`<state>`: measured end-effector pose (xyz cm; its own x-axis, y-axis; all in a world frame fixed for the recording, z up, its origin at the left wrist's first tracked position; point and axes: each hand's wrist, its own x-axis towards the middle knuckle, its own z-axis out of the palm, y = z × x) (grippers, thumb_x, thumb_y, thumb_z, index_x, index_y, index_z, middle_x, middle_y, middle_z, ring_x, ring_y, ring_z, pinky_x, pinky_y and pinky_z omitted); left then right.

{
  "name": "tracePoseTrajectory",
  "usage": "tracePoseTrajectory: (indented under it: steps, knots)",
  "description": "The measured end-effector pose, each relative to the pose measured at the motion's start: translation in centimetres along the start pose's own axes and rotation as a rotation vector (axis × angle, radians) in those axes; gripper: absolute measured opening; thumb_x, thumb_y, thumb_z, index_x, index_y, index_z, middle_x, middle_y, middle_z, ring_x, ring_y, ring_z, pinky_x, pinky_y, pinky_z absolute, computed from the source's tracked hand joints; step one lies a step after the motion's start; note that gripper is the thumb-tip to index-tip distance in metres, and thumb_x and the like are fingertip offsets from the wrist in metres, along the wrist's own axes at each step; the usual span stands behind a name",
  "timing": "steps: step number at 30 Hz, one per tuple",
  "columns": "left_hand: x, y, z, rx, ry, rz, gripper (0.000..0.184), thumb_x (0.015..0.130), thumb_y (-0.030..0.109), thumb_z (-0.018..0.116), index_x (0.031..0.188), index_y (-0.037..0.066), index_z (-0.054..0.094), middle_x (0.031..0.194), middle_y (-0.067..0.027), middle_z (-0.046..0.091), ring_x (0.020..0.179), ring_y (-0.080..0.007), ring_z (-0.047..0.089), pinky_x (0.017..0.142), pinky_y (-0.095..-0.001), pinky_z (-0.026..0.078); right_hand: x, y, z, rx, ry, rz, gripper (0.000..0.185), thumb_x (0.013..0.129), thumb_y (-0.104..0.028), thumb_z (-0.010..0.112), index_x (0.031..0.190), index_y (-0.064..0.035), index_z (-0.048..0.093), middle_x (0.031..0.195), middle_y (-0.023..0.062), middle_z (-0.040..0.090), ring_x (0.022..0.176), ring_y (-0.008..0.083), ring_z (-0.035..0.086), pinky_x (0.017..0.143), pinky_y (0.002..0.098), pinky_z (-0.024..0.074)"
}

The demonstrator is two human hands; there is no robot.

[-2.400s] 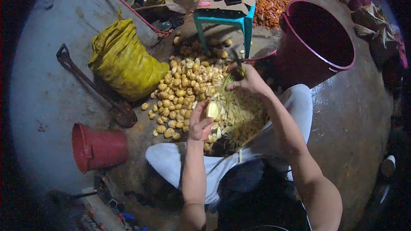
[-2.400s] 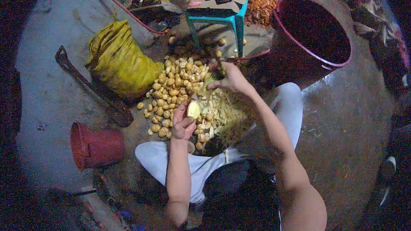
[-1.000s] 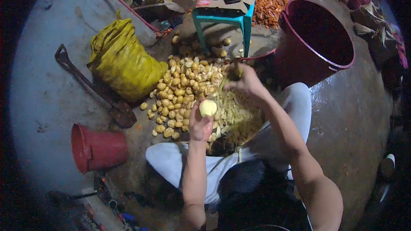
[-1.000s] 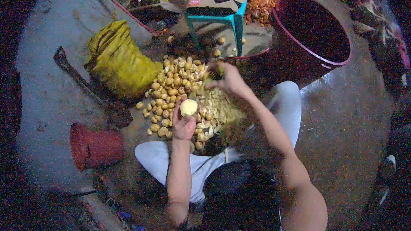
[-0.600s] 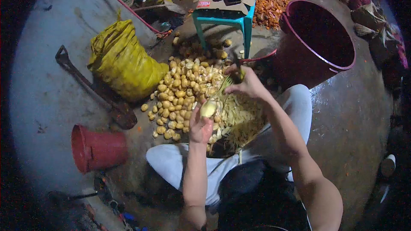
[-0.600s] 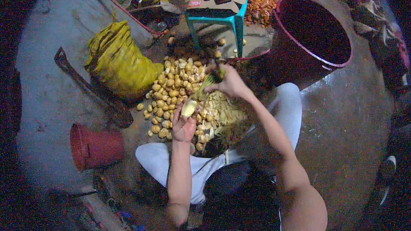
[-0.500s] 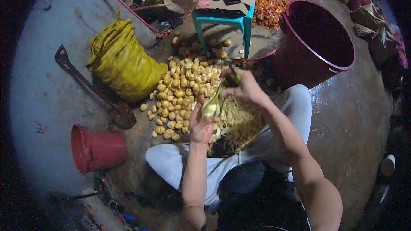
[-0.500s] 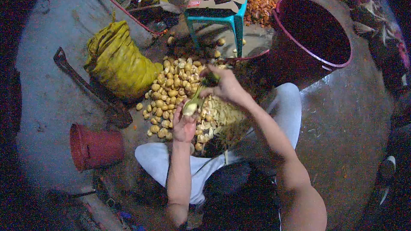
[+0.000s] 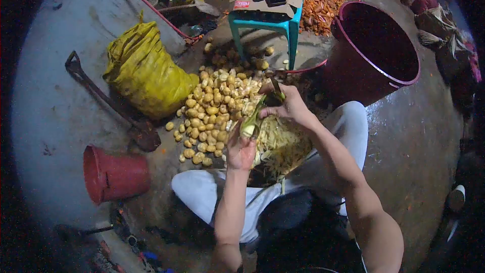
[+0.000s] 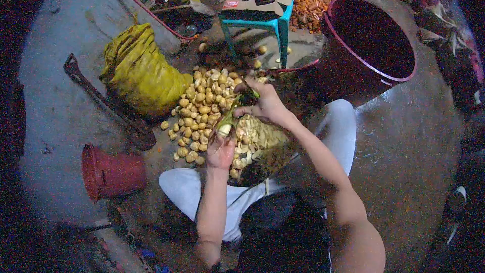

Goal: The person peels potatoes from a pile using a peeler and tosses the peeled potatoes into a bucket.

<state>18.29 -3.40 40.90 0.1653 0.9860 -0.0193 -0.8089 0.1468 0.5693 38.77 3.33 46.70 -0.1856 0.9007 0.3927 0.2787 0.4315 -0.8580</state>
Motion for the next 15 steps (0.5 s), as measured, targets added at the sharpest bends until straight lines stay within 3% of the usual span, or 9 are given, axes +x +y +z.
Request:
tracePoseTrajectory:
  steps: [2, 4, 7, 8, 10, 11, 12, 14, 15]
  knots:
    - [-0.1, -0.1, -0.3, -0.038, 0.003, -0.026, 0.06, 0.076, 0.009, 0.074, 0.129, -0.001, 0.049, 0.126, -0.0108, 0.054, 0.12, -0.024, 0.05, 0.105, -0.0374, 0.037, 0.7, 2.8, -0.4, 0.01, 0.217, 0.044, 0.053, 0.061, -0.014, 0.089, 0.105, -0.0013, 0.062, 0.097, 0.0031, 0.066, 0.091, 0.012, 0.058, 0.086, 0.0293, 0.0461]
    - [-0.2, 0.1, -0.2, -0.055, -0.013, -0.036, 0.062, 0.076, 0.012, 0.076, 0.129, -0.002, 0.048, 0.125, -0.0105, 0.054, 0.118, -0.0231, 0.051, 0.106, -0.0367, 0.036, 1.5, 2.9, -1.7, 0.183, 0.17, 0.258, 0.054, 0.059, -0.015, 0.09, 0.104, -0.0017, 0.062, 0.1, 0.0041, 0.065, 0.095, 0.0136, 0.057, 0.087, 0.0305, 0.0455]
    - [-0.3, 0.1, 0.0, 0.072, -0.009, -0.013, 0.062, 0.074, 0.006, 0.074, 0.129, -0.001, 0.045, 0.125, -0.0093, 0.054, 0.118, -0.0238, 0.05, 0.107, -0.0365, 0.034, 0.2, -0.8, -0.1, -0.038, 0.022, -0.08, 0.054, 0.06, -0.019, 0.09, 0.103, -0.0017, 0.062, 0.103, 0.007, 0.064, 0.1, 0.0158, 0.055, 0.091, 0.0333, 0.0437]
    - [-0.1, 0.1, 0.0, 0.07, -0.01, -0.014, 0.062, 0.074, 0.006, 0.074, 0.129, -0.001, 0.045, 0.125, -0.0093, 0.054, 0.118, -0.0238, 0.05, 0.107, -0.0365, 0.034, 0.1, -0.2, 0.0, -0.069, 0.042, -0.071, 0.053, 0.06, -0.018, 0.09, 0.102, -0.0017, 0.062, 0.101, 0.0057, 0.064, 0.099, 0.0163, 0.055, 0.091, 0.0339, 0.0438]
    - [-0.4, 0.4, 0.0, 0.033, 0.1, -0.036, 0.064, 0.072, 0.001, 0.074, 0.129, -0.001, 0.045, 0.124, -0.0096, 0.055, 0.118, -0.0244, 0.05, 0.107, -0.0375, 0.034, 0.5, 1.2, -0.6, 0.263, 0.22, 0.186, 0.053, 0.06, -0.017, 0.09, 0.102, -0.0023, 0.063, 0.102, 0.0047, 0.064, 0.1, 0.0153, 0.055, 0.092, 0.0335, 0.0433]
    - [-0.2, 0.3, 0.0, 0.003, 0.011, -0.003, 0.061, 0.071, -0.002, 0.072, 0.126, 0.0, 0.047, 0.121, -0.0106, 0.057, 0.117, -0.0243, 0.051, 0.106, -0.0381, 0.034, 1.1, 4.7, -1.2, 0.189, 0.194, 0.204, 0.05, 0.061, -0.015, 0.089, 0.102, -0.0011, 0.062, 0.101, 0.0048, 0.064, 0.1, 0.0138, 0.055, 0.092, 0.0318, 0.0432]
    - [0.1, 0.6, 0.1, 0.004, 0.006, 0.002, 0.061, 0.071, -0.002, 0.072, 0.126, 0.0, 0.047, 0.121, -0.0106, 0.057, 0.117, -0.0243, 0.051, 0.106, -0.0381, 0.034, 1.4, 3.5, -1.5, 0.189, 0.194, 0.196, 0.05, 0.061, -0.015, 0.089, 0.102, -0.0011, 0.062, 0.101, 0.0048, 0.064, 0.1, 0.0138, 0.055, 0.092, 0.0318, 0.0432]
    - [-0.2, 0.9, 0.4, 0.163, -0.051, -0.013, 0.057, 0.071, -0.003, 0.072, 0.124, 0.0, 0.049, 0.119, -0.0116, 0.058, 0.113, -0.0239, 0.054, 0.103, -0.0375, 0.039, 0.7, -0.6, -1.5, -0.005, -0.08, 0.051, 0.049, 0.063, -0.013, 0.088, 0.101, -0.0005, 0.06, 0.097, 0.0058, 0.063, 0.099, 0.0123, 0.055, 0.09, 0.032, 0.045]
    - [-0.3, 1.0, 0.8, 0.224, -0.052, -0.015, 0.056, 0.071, -0.003, 0.073, 0.122, 0.0, 0.051, 0.117, -0.0116, 0.058, 0.11, -0.0232, 0.056, 0.097, -0.0358, 0.045, 0.3, -1.2, -0.7, -0.012, -0.061, -0.087, 0.041, 0.068, -0.01, 0.084, 0.1, -0.0014, 0.06, 0.101, 0.0085, 0.062, 0.098, 0.0141, 0.055, 0.085, 0.037, 0.0489]
